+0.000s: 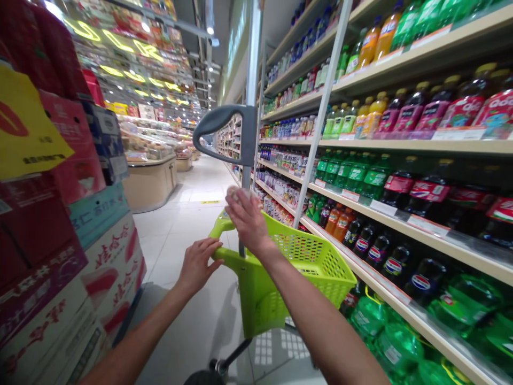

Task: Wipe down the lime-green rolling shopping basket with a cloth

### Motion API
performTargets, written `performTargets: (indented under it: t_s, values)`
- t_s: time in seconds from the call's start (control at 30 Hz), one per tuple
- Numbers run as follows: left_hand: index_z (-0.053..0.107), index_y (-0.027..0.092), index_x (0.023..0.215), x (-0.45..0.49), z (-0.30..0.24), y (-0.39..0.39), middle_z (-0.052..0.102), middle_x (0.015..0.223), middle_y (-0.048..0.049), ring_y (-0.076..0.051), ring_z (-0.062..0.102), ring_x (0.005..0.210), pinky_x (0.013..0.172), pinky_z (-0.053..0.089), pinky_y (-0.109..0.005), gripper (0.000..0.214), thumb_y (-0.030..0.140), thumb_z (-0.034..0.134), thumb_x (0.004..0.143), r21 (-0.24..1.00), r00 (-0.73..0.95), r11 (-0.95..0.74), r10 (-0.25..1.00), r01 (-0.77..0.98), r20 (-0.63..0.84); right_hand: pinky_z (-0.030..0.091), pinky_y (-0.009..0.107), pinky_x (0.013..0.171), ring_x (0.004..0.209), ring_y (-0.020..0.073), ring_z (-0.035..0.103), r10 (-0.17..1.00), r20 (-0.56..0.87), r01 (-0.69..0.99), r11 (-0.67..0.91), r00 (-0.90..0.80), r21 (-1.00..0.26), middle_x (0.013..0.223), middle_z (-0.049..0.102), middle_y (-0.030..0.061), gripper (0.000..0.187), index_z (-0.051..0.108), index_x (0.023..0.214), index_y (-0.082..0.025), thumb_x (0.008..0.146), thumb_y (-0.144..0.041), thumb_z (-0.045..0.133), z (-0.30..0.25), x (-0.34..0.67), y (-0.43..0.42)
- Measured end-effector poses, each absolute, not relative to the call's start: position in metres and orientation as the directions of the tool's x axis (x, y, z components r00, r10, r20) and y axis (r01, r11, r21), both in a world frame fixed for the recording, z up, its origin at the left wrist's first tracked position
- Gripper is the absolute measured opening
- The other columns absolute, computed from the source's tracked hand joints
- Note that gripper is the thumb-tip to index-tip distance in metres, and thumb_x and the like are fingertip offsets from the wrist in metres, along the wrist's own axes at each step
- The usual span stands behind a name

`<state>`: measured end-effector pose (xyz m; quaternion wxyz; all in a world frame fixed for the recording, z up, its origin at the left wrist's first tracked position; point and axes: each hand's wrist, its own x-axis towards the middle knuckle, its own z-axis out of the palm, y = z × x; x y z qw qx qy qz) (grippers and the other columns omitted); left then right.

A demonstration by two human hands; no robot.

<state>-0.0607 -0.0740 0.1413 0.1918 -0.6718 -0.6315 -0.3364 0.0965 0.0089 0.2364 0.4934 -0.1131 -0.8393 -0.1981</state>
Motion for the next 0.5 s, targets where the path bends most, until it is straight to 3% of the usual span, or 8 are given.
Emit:
performTargets:
  t_s: [0.1, 0.23, 0.33, 0.5]
  values:
    - [0.056, 0.026, 0.104, -0.054, 0.143, -0.072, 0.059, 0.112, -0.0043, -0.024, 0.047, 0.103, 0.082, 0.037, -0.04, 0.032, 0.03, 0.057, 0.072, 0.182, -0.047, -0.111, 0.722, 0.977, 0.69, 0.022, 0.047, 0.106, 0.129, 0.0158, 0.024, -0.033, 0.824, 0.29, 0.928, -0.565, 0.236, 0.122, 0.053, 0.0039, 0.033, 0.051, 0.115, -0.022, 0.088, -0.011, 0.037, 0.177, 0.113, 0.006]
    - [0.057, 0.024, 0.1, -0.043, 0.143, -0.07, 0.061, 0.108, -0.0037, -0.023, 0.048, 0.099, 0.08, 0.037, -0.039, 0.031, 0.029, 0.059, 0.07, 0.188, -0.057, -0.111, 0.704, 0.976, 0.708, 0.034, 0.043, 0.102, 0.127, 0.0161, 0.03, 0.118, 0.843, 0.286, 0.957, -0.525, 0.044, 0.122, 0.053, 0.0066, 0.037, 0.048, 0.12, -0.021, 0.086, -0.009, 0.038, 0.117, 0.129, -0.016]
    - [0.057, 0.022, 0.099, -0.03, 0.139, -0.072, 0.061, 0.106, -0.0047, -0.023, 0.048, 0.096, 0.08, 0.037, -0.039, 0.03, 0.029, 0.059, 0.07, 0.196, -0.057, -0.127, 0.684, 0.972, 0.727, 0.034, 0.045, 0.101, 0.127, 0.0179, 0.028, 0.242, 0.875, 0.338, 0.936, -0.42, -0.097, 0.128, 0.047, 0.0065, 0.046, 0.045, 0.124, -0.021, 0.082, -0.004, 0.036, 0.109, 0.125, -0.034]
    - [0.053, 0.019, 0.106, -0.01, 0.143, -0.078, 0.062, 0.102, -0.0073, -0.024, 0.049, 0.093, 0.078, 0.039, -0.039, 0.035, 0.027, 0.056, 0.071, 0.247, -0.063, -0.187, 0.664, 0.951, 0.745, 0.039, 0.038, 0.098, 0.12, 0.017, 0.041, 0.419, 0.882, 0.365, 0.873, -0.217, -0.325, 0.126, 0.049, 0.0063, 0.053, 0.043, 0.126, -0.021, 0.077, -0.004, 0.035, 0.117, 0.118, -0.053]
